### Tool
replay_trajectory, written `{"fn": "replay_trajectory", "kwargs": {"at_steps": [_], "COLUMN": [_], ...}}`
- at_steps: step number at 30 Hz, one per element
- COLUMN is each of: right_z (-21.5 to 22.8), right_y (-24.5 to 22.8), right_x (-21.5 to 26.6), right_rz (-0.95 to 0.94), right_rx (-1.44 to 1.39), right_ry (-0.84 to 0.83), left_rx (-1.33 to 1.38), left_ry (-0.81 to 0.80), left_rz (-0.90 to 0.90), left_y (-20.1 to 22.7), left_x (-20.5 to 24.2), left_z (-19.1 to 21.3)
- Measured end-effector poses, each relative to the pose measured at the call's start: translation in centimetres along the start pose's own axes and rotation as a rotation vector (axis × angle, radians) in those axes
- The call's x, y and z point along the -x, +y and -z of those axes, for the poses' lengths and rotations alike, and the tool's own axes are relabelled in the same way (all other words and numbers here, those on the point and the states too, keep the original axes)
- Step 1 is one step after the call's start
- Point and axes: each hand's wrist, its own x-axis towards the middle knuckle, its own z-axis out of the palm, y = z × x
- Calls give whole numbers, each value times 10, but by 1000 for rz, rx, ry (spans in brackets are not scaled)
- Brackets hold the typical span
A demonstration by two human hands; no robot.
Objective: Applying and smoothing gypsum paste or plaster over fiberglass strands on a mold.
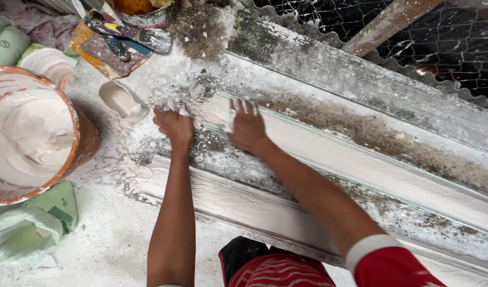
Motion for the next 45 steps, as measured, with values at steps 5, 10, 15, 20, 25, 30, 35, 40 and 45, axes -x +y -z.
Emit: {"fn": "replay_trajectory", "kwargs": {"at_steps": [5, 10, 15, 20, 25, 30, 35, 40, 45], "right_z": [3, -10, -23, -24, -28, -51, -25, -23, 131], "right_y": [-7, 84, 213, 323, 416, 510, 589, 693, 759], "right_x": [15, 104, 236, 358, 460, 555, 651, 678, 615], "right_rz": [-159, -234, -401, -520, -586, -533, -537, -558, -392], "right_rx": [55, 116, 177, 323, 308, 274, 271, 154, -338], "right_ry": [1, 2, 6, -25, -28, 64, -74, 361, 1109], "left_rx": [72, -251, -258, -178, -242, -261, -113, -158, -42], "left_ry": [-107, -337, -503, -557, -568, -409, -254, -258, -347], "left_rz": [-455, -713, -888, -1083, -1120, -1083, -1008, -923, -908], "left_y": [83, 121, 153, 196, 231, 250, 259, 314, 366], "left_x": [74, 153, 236, 324, 410, 499, 618, 708, 742], "left_z": [49, 15, -34, -81, -127, -189, -252, -271, -275]}}
